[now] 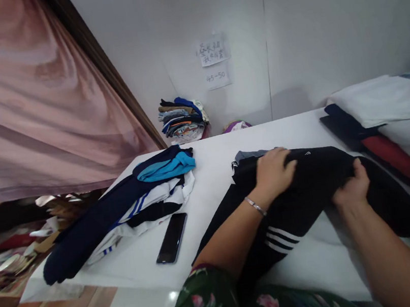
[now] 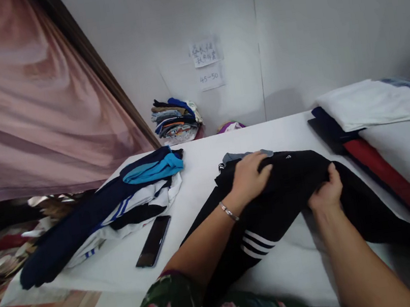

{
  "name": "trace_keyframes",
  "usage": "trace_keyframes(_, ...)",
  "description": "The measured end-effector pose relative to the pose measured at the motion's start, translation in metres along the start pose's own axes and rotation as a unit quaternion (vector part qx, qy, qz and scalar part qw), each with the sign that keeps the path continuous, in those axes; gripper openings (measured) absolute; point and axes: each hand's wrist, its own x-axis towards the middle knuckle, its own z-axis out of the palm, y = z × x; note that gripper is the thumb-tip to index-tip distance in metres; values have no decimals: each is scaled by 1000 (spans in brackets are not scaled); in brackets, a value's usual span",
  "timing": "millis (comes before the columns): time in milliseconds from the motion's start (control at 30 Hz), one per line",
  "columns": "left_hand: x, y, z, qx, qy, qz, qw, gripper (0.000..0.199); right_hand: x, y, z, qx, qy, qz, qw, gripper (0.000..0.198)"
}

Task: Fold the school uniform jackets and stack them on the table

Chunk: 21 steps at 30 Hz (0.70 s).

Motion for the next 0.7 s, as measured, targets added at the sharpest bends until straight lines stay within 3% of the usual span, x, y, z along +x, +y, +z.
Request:
trace_keyframes(67, -15, -29, -3, 102, -19, -98, 990, 53, -3, -3, 2, 143, 56, 37, 987, 45)
trace_keyframes(133, -33, -53, 4, 157, -65, -168, 971, 68, -6, -3, 5, 190, 68, 77, 976, 43)
trace_keyframes(200, -46, -69, 13, 178, -82, -205, 959, 70, -8, -3, 7, 197, 77, 109, 971, 37)
trace_keyframes(333, -52, -82, 17, 118, -73, -239, 961, 32, -6, -2, 6, 164, 106, 162, 967, 19)
trace_keyframes(400, -49, -85, 9, 84, -66, -255, 961, 22, -3, -2, 4, 147, 123, 169, 967, 16)
trace_keyframes(567, -38, -104, -37, 23, 34, -293, 955, 26, 3, -8, -4, 125, 130, 142, 973, 21)
trace_keyframes(700, -50, -139, -91, -24, 182, -359, 915, 35, 6, -11, -8, 122, 107, 78, 984, 25)
